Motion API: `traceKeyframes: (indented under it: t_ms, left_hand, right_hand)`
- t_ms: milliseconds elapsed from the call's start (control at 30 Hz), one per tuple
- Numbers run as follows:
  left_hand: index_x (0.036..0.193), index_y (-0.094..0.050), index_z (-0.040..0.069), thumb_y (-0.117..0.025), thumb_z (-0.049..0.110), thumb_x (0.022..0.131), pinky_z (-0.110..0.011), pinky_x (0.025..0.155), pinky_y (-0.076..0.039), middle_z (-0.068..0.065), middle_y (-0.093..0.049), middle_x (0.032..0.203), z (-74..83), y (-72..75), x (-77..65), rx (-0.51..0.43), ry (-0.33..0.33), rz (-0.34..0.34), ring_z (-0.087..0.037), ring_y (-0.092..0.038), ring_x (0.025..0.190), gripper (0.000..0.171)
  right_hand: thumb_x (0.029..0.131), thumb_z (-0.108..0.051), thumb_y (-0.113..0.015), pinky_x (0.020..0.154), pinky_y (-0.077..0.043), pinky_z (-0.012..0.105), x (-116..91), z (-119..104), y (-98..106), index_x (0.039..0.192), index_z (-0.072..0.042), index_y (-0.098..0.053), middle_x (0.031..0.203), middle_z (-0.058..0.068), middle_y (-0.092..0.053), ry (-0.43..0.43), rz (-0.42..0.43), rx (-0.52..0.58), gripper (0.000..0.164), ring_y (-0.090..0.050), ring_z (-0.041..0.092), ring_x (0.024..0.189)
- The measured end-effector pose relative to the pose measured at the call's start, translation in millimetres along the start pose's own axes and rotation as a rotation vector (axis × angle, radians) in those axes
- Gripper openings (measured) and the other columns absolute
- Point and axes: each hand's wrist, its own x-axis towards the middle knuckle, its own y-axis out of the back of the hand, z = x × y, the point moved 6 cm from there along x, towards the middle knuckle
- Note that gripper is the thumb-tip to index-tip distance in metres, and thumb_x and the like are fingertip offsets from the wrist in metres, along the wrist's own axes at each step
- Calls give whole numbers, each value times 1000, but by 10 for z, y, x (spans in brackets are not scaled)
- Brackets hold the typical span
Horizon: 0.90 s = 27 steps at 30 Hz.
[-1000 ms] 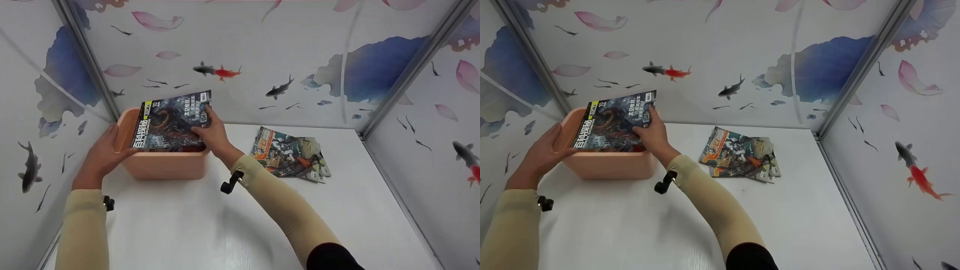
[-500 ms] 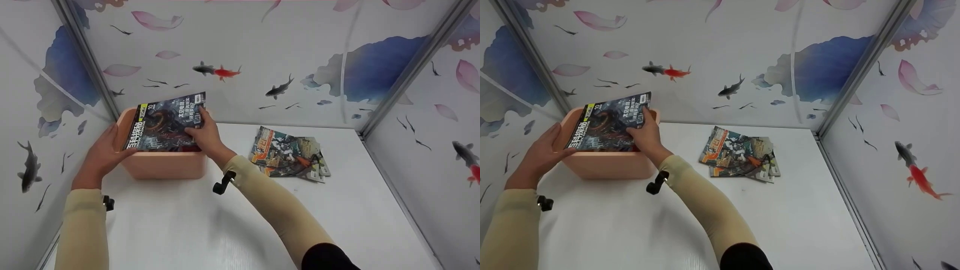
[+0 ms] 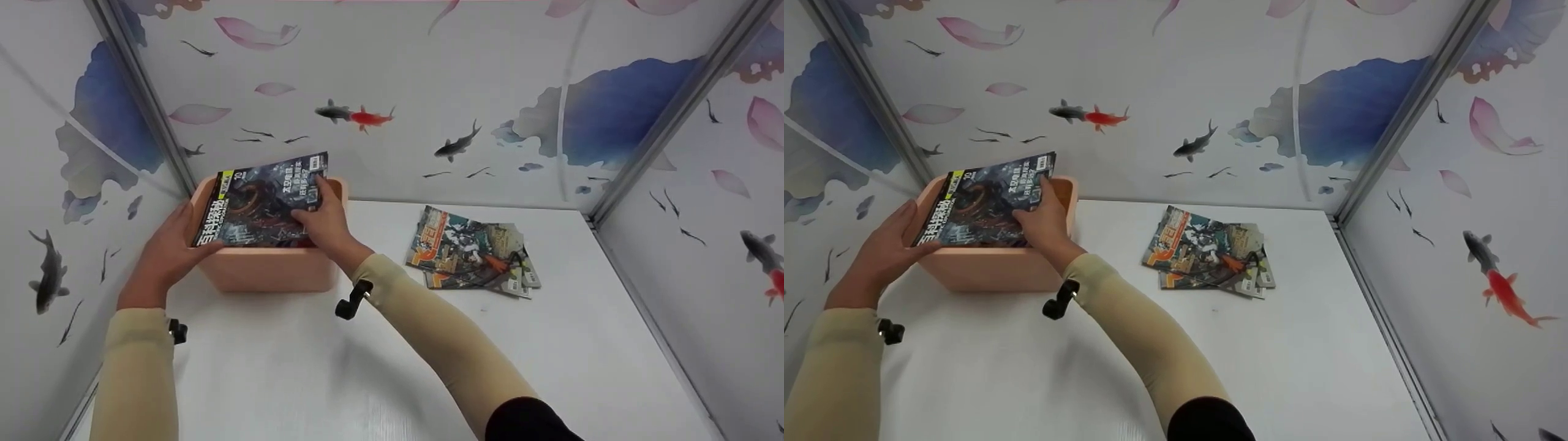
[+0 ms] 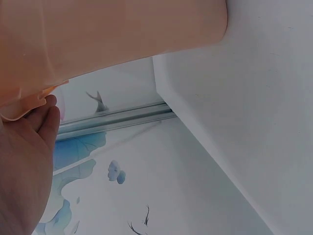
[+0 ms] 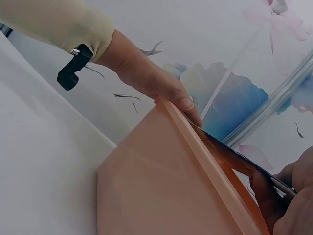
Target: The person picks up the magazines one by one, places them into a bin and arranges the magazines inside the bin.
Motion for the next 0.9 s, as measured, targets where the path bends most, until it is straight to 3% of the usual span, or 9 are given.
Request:
traceKeyframes:
  t_ms: [400, 900]
  left_hand:
    - [177, 5, 8, -74, 67, 98, -78, 128, -12, -23, 1, 184, -26, 14, 9, 16, -43, 3, -53, -4, 167, 126]
    - [177, 3, 6, -72, 68, 98, -78, 128, -12, -23, 2, 184, -61, 8, 46, 25, -23, -6, -53, -3, 167, 125]
  right_hand:
    - [102, -7, -81, 118, -50, 35, -1, 13, -92, 176, -17, -32, 173, 7, -44, -32, -8, -79, 89, -51, 22, 152]
    - [103, -7, -78, 123, -45, 36, 22, 36, -126, 175, -14, -33, 172, 9, -45, -63, -20, -128, 85, -48, 22, 154]
